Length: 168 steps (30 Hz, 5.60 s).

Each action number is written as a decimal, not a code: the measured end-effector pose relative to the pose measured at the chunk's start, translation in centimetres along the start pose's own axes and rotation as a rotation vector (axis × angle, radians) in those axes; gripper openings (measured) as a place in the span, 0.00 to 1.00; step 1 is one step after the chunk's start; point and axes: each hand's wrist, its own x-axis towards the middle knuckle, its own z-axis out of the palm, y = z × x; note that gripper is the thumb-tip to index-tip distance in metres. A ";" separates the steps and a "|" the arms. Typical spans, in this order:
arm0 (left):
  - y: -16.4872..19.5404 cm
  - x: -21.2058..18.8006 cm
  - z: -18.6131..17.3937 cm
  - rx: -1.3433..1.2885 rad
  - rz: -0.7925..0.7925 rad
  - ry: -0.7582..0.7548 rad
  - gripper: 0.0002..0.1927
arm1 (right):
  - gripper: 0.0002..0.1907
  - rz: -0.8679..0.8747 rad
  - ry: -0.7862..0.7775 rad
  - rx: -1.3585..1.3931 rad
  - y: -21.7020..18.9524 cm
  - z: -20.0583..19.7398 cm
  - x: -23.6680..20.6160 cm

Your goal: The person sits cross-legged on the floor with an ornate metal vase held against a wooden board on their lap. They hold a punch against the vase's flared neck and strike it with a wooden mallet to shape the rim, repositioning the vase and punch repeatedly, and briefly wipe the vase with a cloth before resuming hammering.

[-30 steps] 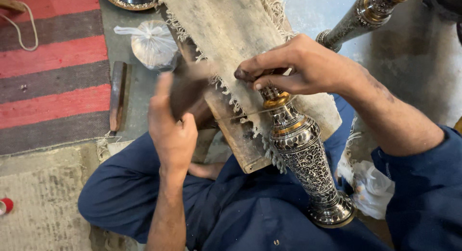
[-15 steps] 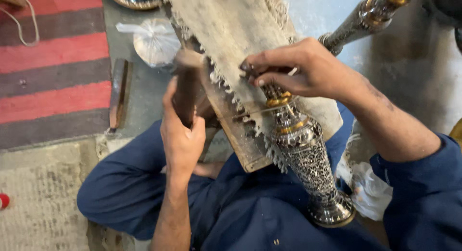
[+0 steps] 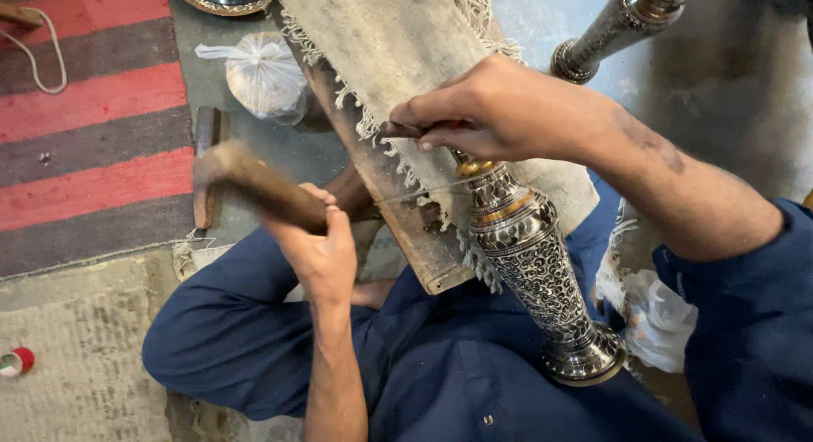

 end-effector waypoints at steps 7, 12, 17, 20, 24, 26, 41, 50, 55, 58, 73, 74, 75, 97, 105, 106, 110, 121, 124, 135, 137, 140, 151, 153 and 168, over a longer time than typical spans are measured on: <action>-0.9 -0.6 -2.1 -0.010 -0.305 -0.164 0.34 | 0.18 0.027 0.190 0.266 0.9 -0.1 -2.7; 2.2 -4.4 -3.4 -0.700 -0.189 -0.151 0.41 | 0.19 0.011 0.244 0.353 2.2 0.6 -3.6; 3.8 -4.8 -2.2 -0.726 -0.130 -0.184 0.37 | 0.19 0.014 0.233 0.467 2.2 1.1 -3.0; 3.5 -3.3 -3.7 -0.560 -0.271 -0.239 0.36 | 0.18 -0.006 0.245 0.438 2.0 1.2 -2.6; 3.7 -0.7 -5.7 -0.059 -0.328 -0.315 0.34 | 0.19 -0.002 0.276 0.462 2.0 1.8 -2.3; 4.0 0.7 -6.1 0.203 -0.180 -0.301 0.33 | 0.20 -0.020 0.296 0.449 2.1 2.1 -2.1; 3.7 5.5 -6.2 0.469 0.296 -0.309 0.44 | 0.20 -0.062 0.317 0.420 2.3 2.7 -2.2; 4.6 6.4 -5.7 0.449 0.375 -0.196 0.43 | 0.20 -0.076 0.308 0.410 2.7 2.7 -2.2; 4.3 6.3 -6.3 0.379 0.289 -0.229 0.42 | 0.20 -0.079 0.303 0.447 2.8 2.6 -2.3; 4.1 6.4 -6.3 0.630 0.319 -0.313 0.44 | 0.20 -0.063 0.285 0.460 2.9 2.6 -2.3; 5.0 7.0 -6.3 0.057 0.067 -0.237 0.37 | 0.21 -0.124 0.285 0.460 3.9 3.0 -2.4; 5.0 7.1 -6.3 0.292 0.190 -0.258 0.38 | 0.21 -0.133 0.285 0.457 4.0 3.0 -2.4; 4.9 7.1 -6.3 0.527 0.313 -0.275 0.40 | 0.21 -0.144 0.285 0.453 4.0 3.0 -2.4; 4.8 7.8 -6.6 0.533 0.364 -0.217 0.40 | 0.20 -0.111 0.261 0.555 4.0 3.1 -2.6; 5.0 7.1 -6.0 0.428 0.332 -0.279 0.42 | 0.21 -0.107 0.341 0.473 3.1 3.2 -2.4; 4.9 6.8 -6.1 0.319 0.327 -0.266 0.42 | 0.20 -0.089 0.344 0.487 2.8 3.2 -2.4; 4.2 5.7 -5.4 0.127 0.081 -0.195 0.38 | 0.19 -0.067 0.338 0.435 2.2 2.7 -2.3; 3.5 4.7 -5.8 -0.218 -0.085 -0.061 0.42 | 0.19 -0.057 0.203 0.376 1.6 1.8 -1.0; 3.3 4.5 -6.1 0.667 0.296 -0.272 0.43 | 0.18 -0.069 0.221 0.419 2.2 2.1 -1.4; 5.1 -1.8 -4.8 -0.513 -0.096 -0.204 0.35 | 0.21 -0.037 0.403 0.801 4.0 5.1 -3.5; 5.2 -1.8 -4.5 -0.531 -0.124 -0.212 0.34 | 0.20 -0.121 0.435 0.826 3.9 5.4 -2.9; 5.5 -0.5 -5.5 -0.456 -0.192 -0.237 0.33 | 0.18 -0.163 0.441 0.787 3.8 5.4 -2.5; 9.9 6.0 -9.3 0.530 -0.035 -0.368 0.36 | 0.19 -0.231 0.397 0.757 4.5 5.4 -1.7; 10.3 6.6 -9.2 0.549 0.075 -0.374 0.38 | 0.17 -0.187 0.392 0.702 4.6 5.4 -1.8; 12.0 8.6 -8.1 0.566 0.163 -0.466 0.40 | 0.19 -0.232 0.459 0.705 5.1 6.1 -2.0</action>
